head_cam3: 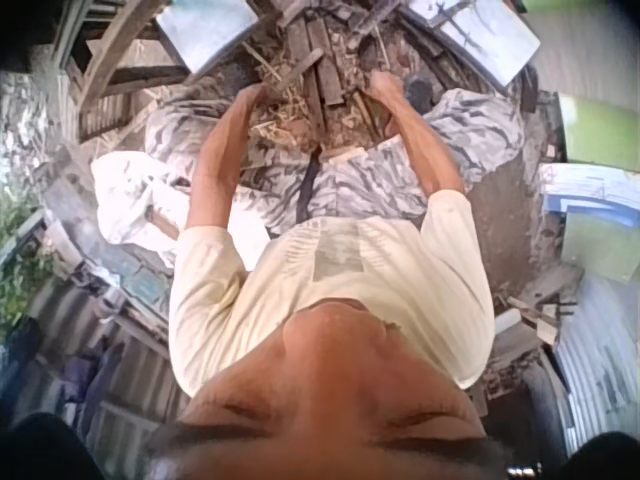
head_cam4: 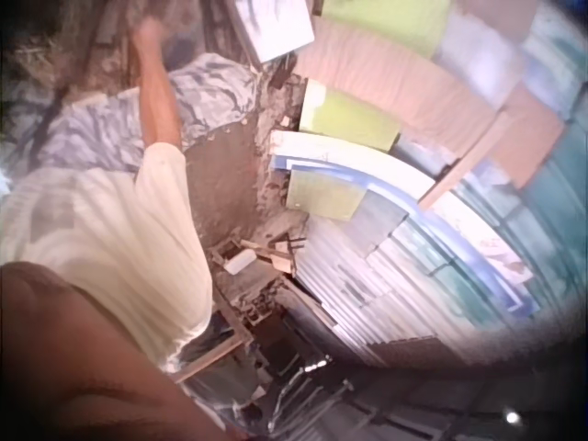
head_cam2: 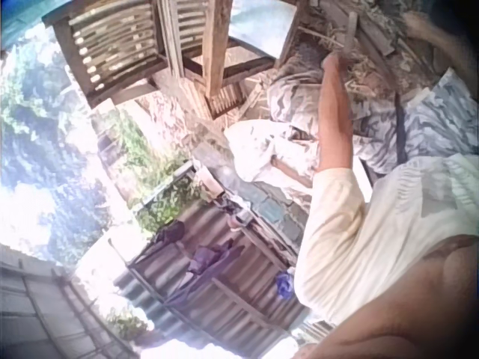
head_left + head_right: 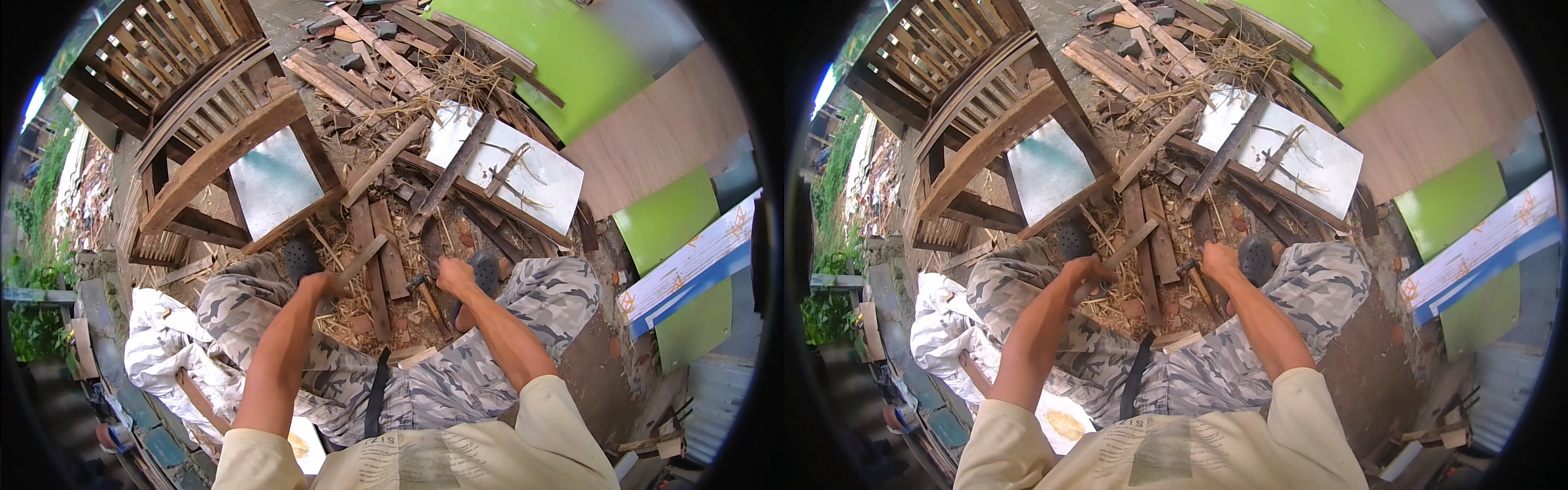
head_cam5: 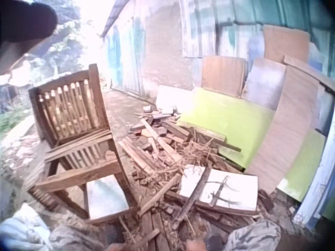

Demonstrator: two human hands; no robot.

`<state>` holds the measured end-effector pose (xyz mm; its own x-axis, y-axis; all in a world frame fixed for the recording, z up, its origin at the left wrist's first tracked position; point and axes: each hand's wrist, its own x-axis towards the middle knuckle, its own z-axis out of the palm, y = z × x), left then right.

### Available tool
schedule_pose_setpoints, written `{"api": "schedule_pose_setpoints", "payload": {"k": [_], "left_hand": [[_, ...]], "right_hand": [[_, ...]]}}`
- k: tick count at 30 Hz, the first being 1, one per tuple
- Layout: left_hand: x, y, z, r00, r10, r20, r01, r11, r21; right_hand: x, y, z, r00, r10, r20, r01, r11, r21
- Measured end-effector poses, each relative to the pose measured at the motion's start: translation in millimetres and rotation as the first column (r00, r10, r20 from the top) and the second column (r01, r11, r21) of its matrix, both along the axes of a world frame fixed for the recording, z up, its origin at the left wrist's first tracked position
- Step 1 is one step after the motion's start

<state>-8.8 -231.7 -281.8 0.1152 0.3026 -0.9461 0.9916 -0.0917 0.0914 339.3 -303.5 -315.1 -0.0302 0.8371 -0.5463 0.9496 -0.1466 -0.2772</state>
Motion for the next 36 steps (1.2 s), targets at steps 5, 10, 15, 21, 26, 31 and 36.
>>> {"api": "schedule_pose_setpoints", "payload": {"k": [5, 10, 15, 21, 26, 31, 36], "left_hand": [[14, -29, -25, 1.000, -0.010, -0.013, 0.014, 0.950, 0.311], [33, -31, -23, 0.964, 0.219, 0.152, -0.257, 0.917, 0.305], [28, -54, -123, 0.902, 0.423, 0.084, -0.410, 0.780, 0.472], [12, -74, -175, 0.846, 0.522, 0.111, -0.529, 0.794, 0.301], [16, -77, -171, 0.851, 0.522, 0.048, -0.514, 0.813, 0.273], [15, -82, -172, 0.912, 0.380, 0.155, -0.409, 0.817, 0.407], [50, -40, -124, 0.818, 0.395, 0.418, -0.564, 0.689, 0.454]], "right_hand": [[2, 10, 23, 0.995, -0.098, 0.005, 0.098, 0.992, -0.080], [17, 27, 63, 0.996, -0.090, -0.021, 0.090, 0.996, 0.007], [38, 30, 180, 0.994, 0.005, 0.108, -0.009, 1.000, 0.028], [71, 10, 171, 0.993, 0.035, 0.111, -0.037, 0.999, 0.018], [60, 31, 143, 0.984, 0.139, 0.112, -0.137, 0.990, -0.022], [46, 48, 129, 0.967, 0.218, 0.129, -0.214, 0.976, -0.045], [53, 49, 119, 0.959, 0.228, 0.168, -0.212, 0.971, -0.111]]}}
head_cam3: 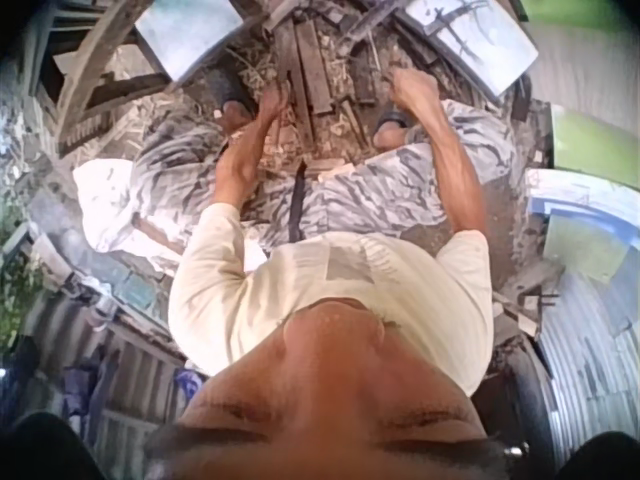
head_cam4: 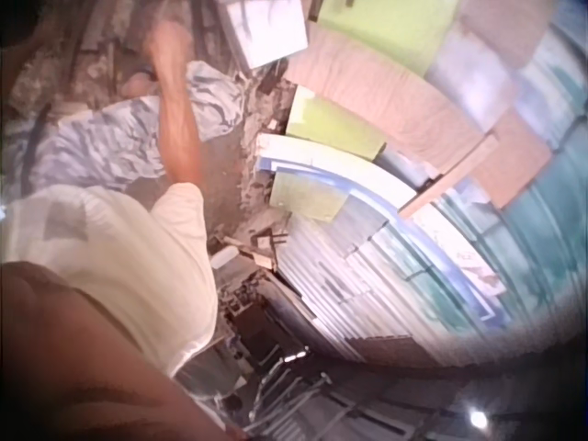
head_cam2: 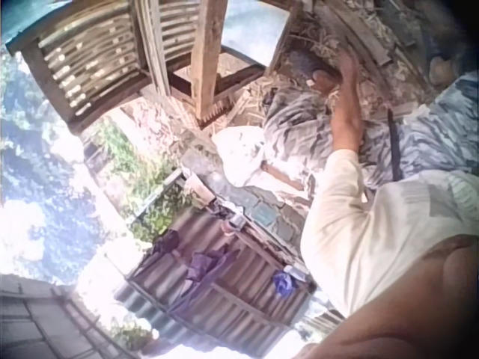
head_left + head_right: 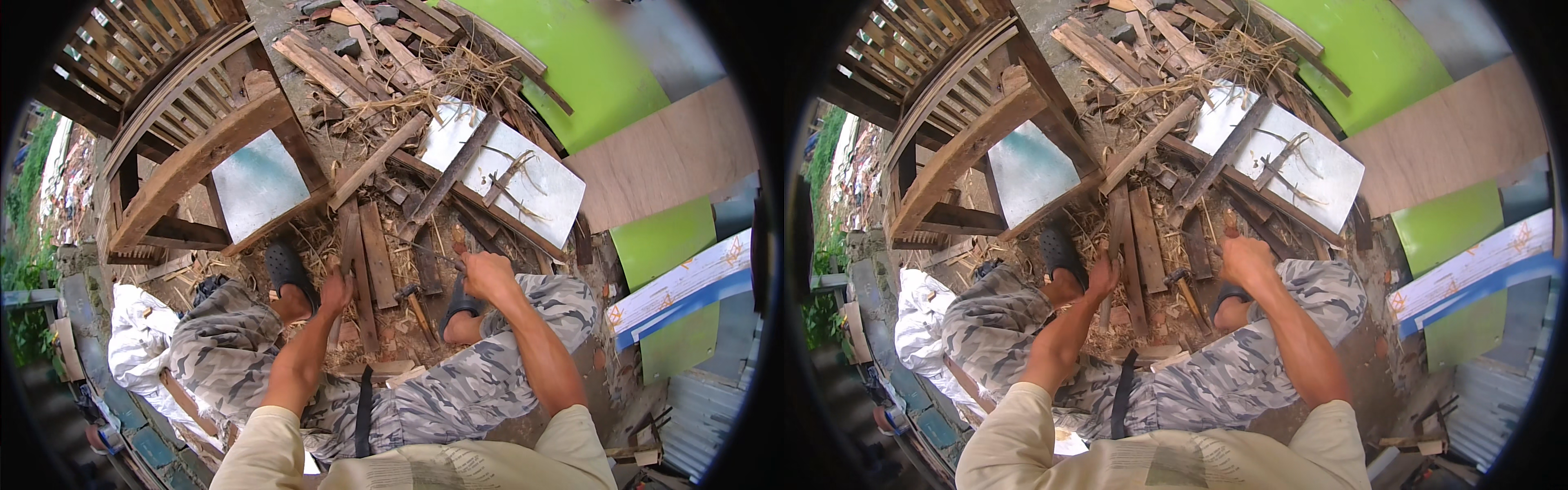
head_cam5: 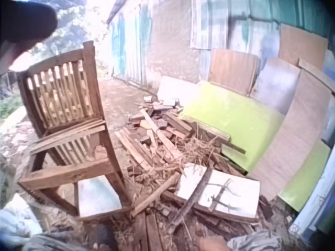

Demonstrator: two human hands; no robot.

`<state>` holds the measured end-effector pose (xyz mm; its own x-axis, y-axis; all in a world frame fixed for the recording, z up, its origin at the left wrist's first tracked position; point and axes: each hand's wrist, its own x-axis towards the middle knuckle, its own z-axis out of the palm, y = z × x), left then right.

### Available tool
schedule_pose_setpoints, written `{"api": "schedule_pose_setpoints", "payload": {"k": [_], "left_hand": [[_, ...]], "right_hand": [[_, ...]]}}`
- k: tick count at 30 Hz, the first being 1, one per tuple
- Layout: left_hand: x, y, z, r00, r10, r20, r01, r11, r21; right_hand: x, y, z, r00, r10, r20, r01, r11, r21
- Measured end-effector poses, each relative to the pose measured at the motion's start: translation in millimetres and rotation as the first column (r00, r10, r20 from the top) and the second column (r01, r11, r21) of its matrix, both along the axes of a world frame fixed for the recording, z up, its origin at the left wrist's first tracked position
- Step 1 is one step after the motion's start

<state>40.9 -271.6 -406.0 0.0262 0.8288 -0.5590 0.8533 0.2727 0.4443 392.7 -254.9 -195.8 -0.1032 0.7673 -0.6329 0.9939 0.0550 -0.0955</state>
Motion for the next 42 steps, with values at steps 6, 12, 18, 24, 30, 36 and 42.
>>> {"api": "schedule_pose_setpoints", "payload": {"k": [6, 12, 18, 24, 30, 36, 42], "left_hand": [[37, 120, 23, 0.984, -0.067, 0.163, 0.008, 0.941, 0.339], [80, 211, 57, 0.990, -0.061, -0.124, 0.127, 0.759, 0.639], [113, 196, 44, 0.961, -0.274, 0.050, 0.261, 0.948, 0.181], [149, 140, -27, 0.959, -0.226, 0.174, 0.236, 0.971, -0.040], [160, 118, -4, 0.954, -0.223, 0.200, 0.237, 0.970, -0.052], [160, 61, 46, 0.942, -0.088, 0.325, 0.044, 0.989, 0.142], [141, -3, 71, 0.930, -0.065, 0.361, -0.055, 0.948, 0.313]], "right_hand": [[4, -7, 17, 0.997, -0.076, -0.025, 0.077, 0.996, 0.054], [19, -18, 20, 0.990, -0.134, -0.039, 0.136, 0.989, 0.064], [36, -29, 22, 0.974, -0.228, -0.005, 0.228, 0.974, 0.010], [54, -34, 8, 0.933, -0.330, 0.145, 0.339, 0.940, -0.045], [54, -28, 21, 0.876, -0.469, 0.114, 0.472, 0.882, 0.004], [61, -11, 17, 0.720, -0.666, -0.193, 0.691, 0.715, 0.110], [63, 24, -38, 0.451, -0.642, -0.619, 0.880, 0.436, 0.189]]}}
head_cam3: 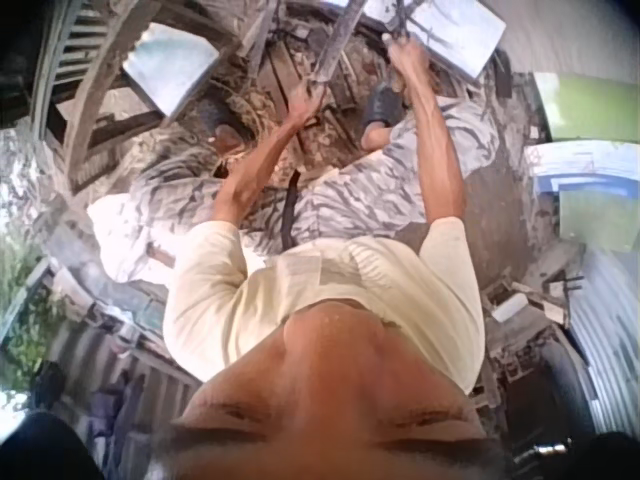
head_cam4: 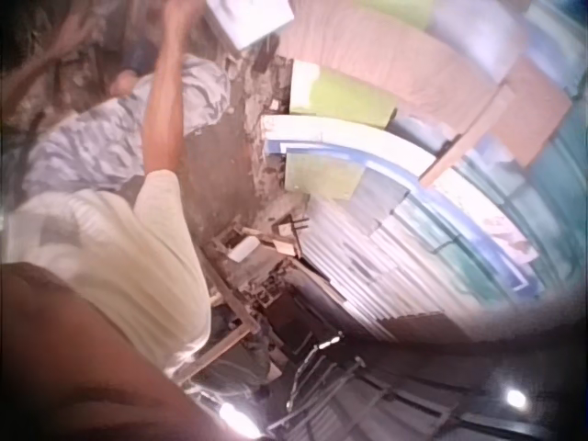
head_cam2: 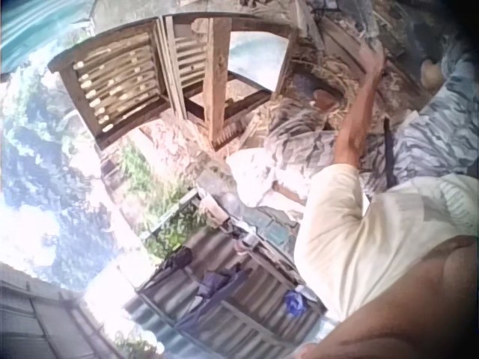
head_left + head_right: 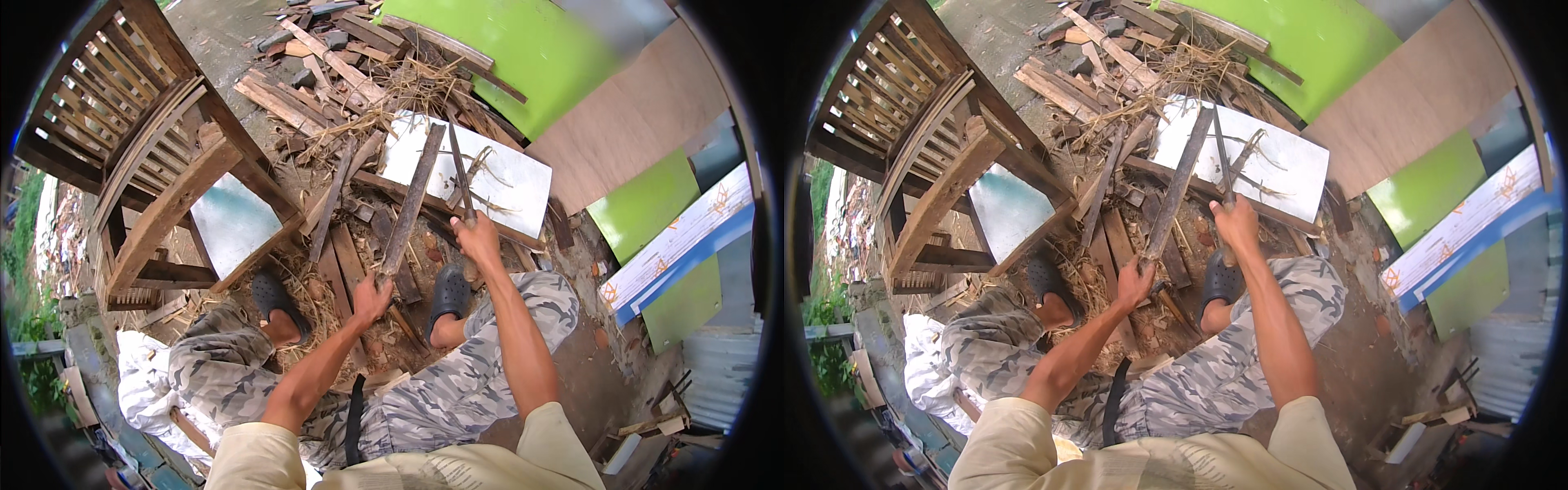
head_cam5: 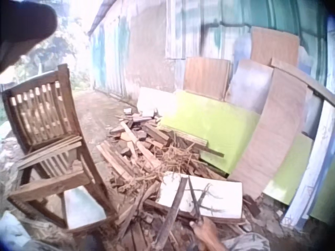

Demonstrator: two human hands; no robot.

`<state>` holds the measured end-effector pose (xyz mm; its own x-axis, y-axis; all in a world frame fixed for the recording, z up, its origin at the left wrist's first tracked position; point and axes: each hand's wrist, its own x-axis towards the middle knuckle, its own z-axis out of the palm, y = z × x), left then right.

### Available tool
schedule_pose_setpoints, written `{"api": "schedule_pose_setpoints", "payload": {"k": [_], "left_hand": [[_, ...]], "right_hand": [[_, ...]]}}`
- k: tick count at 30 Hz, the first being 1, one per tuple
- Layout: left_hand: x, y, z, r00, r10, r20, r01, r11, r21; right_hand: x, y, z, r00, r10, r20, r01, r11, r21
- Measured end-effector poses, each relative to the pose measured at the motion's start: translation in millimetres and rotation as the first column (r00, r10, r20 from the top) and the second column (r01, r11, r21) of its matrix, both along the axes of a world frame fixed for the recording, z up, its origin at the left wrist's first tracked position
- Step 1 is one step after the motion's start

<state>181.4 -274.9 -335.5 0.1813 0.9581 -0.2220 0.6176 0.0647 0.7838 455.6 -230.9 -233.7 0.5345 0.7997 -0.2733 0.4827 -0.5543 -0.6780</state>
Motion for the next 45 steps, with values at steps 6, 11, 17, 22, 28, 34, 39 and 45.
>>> {"api": "schedule_pose_setpoints", "payload": {"k": [6, 11, 17, 22, 28, 34, 39, 45], "left_hand": [[-32, -34, 19, 0.992, -0.117, 0.051, 0.104, 0.974, 0.203], [-46, -45, 37, 0.992, -0.123, 0.028, 0.111, 0.958, 0.264], [-71, -50, 44, 0.972, -0.224, -0.076, 0.236, 0.938, 0.254], [-87, -13, 56, 0.987, -0.152, 0.052, 0.126, 0.932, 0.341], [-49, 95, 168, 0.940, -0.057, 0.336, -0.075, 0.927, 0.366], [-46, 110, 235, 0.975, -0.050, 0.217, -0.034, 0.929, 0.368], [-71, 104, 230, 0.999, -0.036, -0.012, 0.037, 0.869, 0.493], [-91, 104, 226, 0.998, -0.047, -0.029, 0.055, 0.838, 0.542]], "right_hand": [[-43, 39, 9, 0.890, -0.182, -0.417, 0.253, 0.960, 0.122], [-63, 51, 26, 0.788, -0.203, -0.582, 0.429, 0.858, 0.281], [-84, 50, 41, 0.738, -0.132, -0.661, 0.433, 0.845, 0.314], [-99, 52, 33, 0.817, 0.038, -0.575, 0.256, 0.870, 0.421], [-133, 38, 37, 0.734, 0.264, -0.625, 0.124, 0.854, 0.506], [-152, 27, 38, 0.821, 0.380, -0.427, -0.154, 0.866, 0.475], [-152, 29, 36, 0.809, 0.435, -0.395, -0.214, 0.844, 0.492], [-145, 27, 57, 0.892, 0.367, -0.263, -0.239, 0.878, 0.415]]}}
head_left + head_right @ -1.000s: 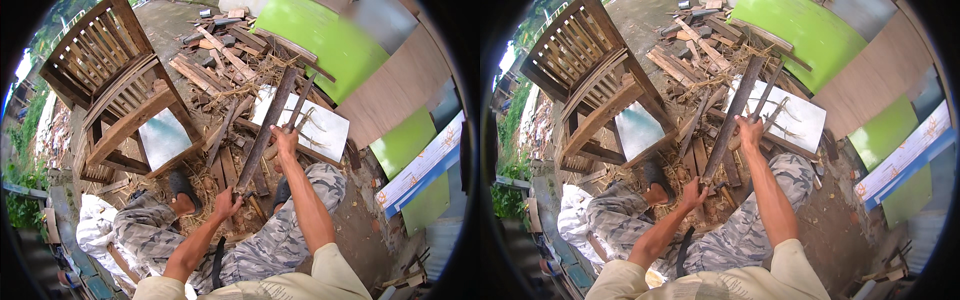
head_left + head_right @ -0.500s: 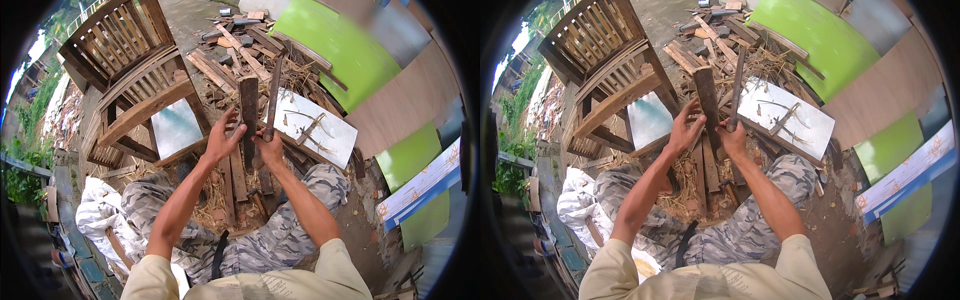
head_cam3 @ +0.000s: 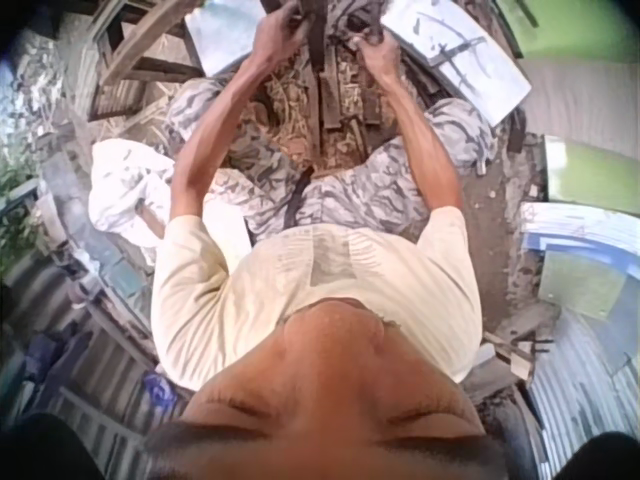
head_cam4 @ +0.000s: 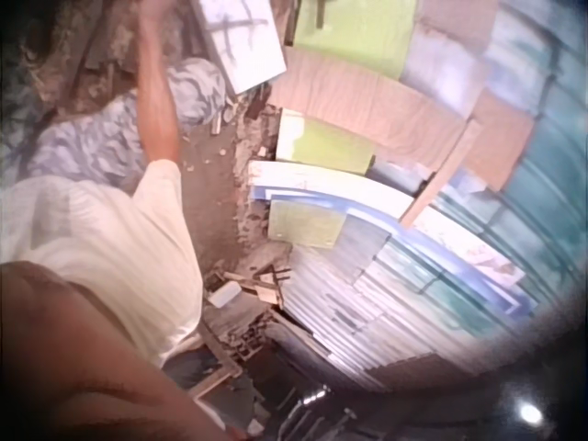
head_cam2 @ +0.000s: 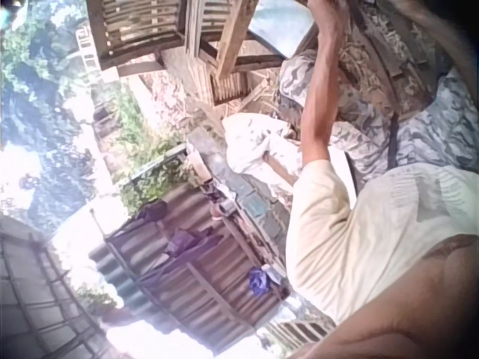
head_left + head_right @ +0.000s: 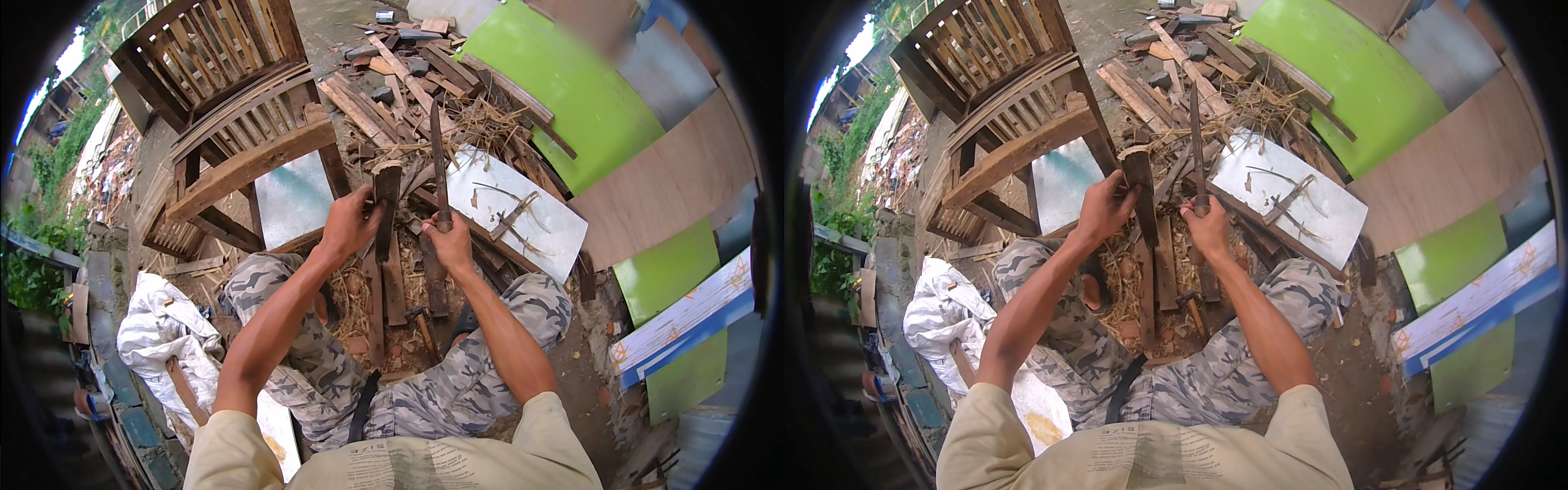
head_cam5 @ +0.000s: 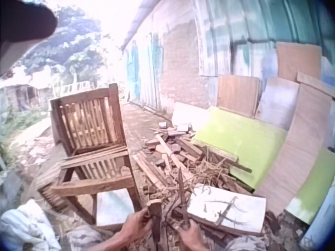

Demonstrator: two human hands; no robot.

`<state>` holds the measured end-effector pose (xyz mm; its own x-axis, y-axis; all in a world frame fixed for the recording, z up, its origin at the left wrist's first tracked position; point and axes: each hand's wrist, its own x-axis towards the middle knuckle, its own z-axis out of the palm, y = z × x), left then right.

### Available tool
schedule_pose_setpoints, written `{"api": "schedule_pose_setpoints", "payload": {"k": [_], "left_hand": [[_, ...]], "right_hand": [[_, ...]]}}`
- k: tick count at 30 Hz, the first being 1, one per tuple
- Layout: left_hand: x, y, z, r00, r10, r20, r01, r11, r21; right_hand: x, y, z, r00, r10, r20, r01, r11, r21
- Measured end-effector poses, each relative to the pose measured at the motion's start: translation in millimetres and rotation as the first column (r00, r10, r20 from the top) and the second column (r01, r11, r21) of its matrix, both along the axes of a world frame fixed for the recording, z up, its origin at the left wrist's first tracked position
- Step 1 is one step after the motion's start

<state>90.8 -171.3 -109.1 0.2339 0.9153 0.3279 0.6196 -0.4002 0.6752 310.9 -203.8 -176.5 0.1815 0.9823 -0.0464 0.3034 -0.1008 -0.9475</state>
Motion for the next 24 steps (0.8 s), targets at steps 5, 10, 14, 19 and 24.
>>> {"api": "schedule_pose_setpoints", "payload": {"k": [5, 10, 14, 19, 24], "left_hand": [[2, 10, -16, 0.997, -0.024, 0.072, 0.022, 0.999, 0.034], [5, 6, -23, 0.999, -0.032, 0.030, 0.032, 0.999, -0.005], [7, 1, -23, 0.999, -0.048, -0.002, 0.048, 0.999, 0.025], [10, -3, -9, 0.998, -0.048, -0.041, 0.051, 0.997, 0.054], [11, -10, -5, 0.987, -0.113, -0.115, 0.128, 0.983, 0.130]], "right_hand": [[21, -10, 4, 0.983, -0.035, -0.179, 0.023, 0.997, -0.070], [32, -31, 16, 0.996, -0.037, -0.087, 0.034, 0.999, -0.033], [37, -54, 42, 1.000, -0.012, -0.004, 0.012, 0.996, -0.085], [19, -84, 85, 0.992, 0.099, 0.077, -0.096, 0.994, -0.046], [-23, -98, 115, 0.973, 0.114, 0.202, -0.147, 0.977, 0.156]]}}
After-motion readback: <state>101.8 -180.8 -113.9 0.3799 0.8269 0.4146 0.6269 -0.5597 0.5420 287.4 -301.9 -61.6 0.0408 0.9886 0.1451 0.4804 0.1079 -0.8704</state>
